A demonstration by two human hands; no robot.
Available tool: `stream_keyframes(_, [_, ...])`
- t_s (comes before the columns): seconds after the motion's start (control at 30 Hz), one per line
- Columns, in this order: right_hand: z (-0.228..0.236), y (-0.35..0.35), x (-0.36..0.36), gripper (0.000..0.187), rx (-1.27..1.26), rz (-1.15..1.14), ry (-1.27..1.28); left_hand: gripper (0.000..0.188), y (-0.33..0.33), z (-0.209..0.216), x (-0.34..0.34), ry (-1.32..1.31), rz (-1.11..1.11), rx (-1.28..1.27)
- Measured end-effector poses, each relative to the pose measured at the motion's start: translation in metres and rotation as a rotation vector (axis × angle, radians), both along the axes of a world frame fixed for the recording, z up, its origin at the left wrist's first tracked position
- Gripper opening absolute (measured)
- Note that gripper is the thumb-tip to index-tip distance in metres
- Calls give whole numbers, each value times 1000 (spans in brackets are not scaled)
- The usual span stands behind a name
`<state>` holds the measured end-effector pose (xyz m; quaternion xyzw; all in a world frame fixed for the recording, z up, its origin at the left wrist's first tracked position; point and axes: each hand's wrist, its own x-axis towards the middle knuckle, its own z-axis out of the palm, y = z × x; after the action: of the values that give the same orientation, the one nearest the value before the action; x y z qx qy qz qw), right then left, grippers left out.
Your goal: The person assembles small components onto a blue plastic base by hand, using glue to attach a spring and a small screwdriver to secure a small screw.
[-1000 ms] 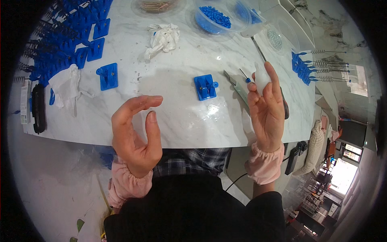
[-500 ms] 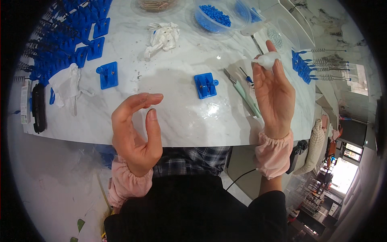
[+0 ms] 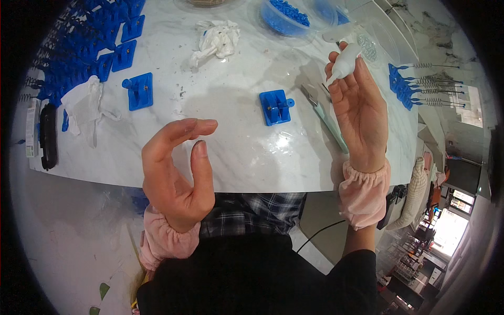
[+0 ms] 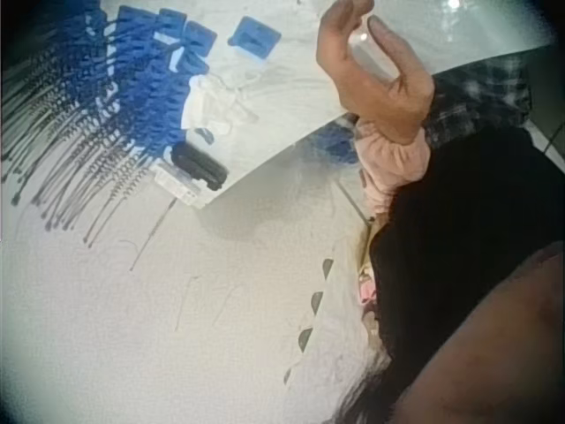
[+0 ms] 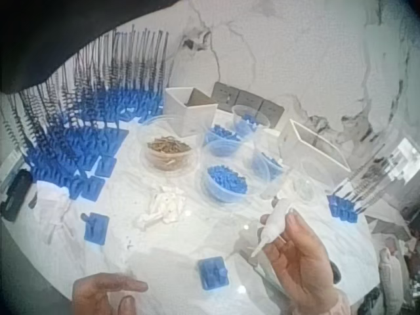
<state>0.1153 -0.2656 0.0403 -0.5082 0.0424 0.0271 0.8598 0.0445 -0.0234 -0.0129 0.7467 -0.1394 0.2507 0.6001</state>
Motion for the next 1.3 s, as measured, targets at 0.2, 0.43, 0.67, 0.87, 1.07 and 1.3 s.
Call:
stream_keyframes(0.2, [-2, 4, -5, 34, -123, 51, -3, 37, 2, -2, -1, -45, -3, -1])
stream_keyframes(0.43, [-1, 9, -9, 35, -176, 61, 21, 37, 5, -1, 0, -42, -25, 37])
stream_keyframes(0.67, [-4, 11, -8, 34, -219, 27, -7, 36, 3, -3, -1, -39, -17, -4])
stream_keyframes(0.87, [-8, 8, -7, 34, -256, 7, -26, 35, 1, -1, -2, -25, -27, -6])
stream_keyframes(1.07, [-10, 9, -6, 37, -316, 2, -13, 33, -2, 1, -4, 19, -4, -78])
stream_keyframes(1.3, [-10, 11, -5, 33, -296, 14, -24, 41, -3, 17, 8, -18, -347, 447])
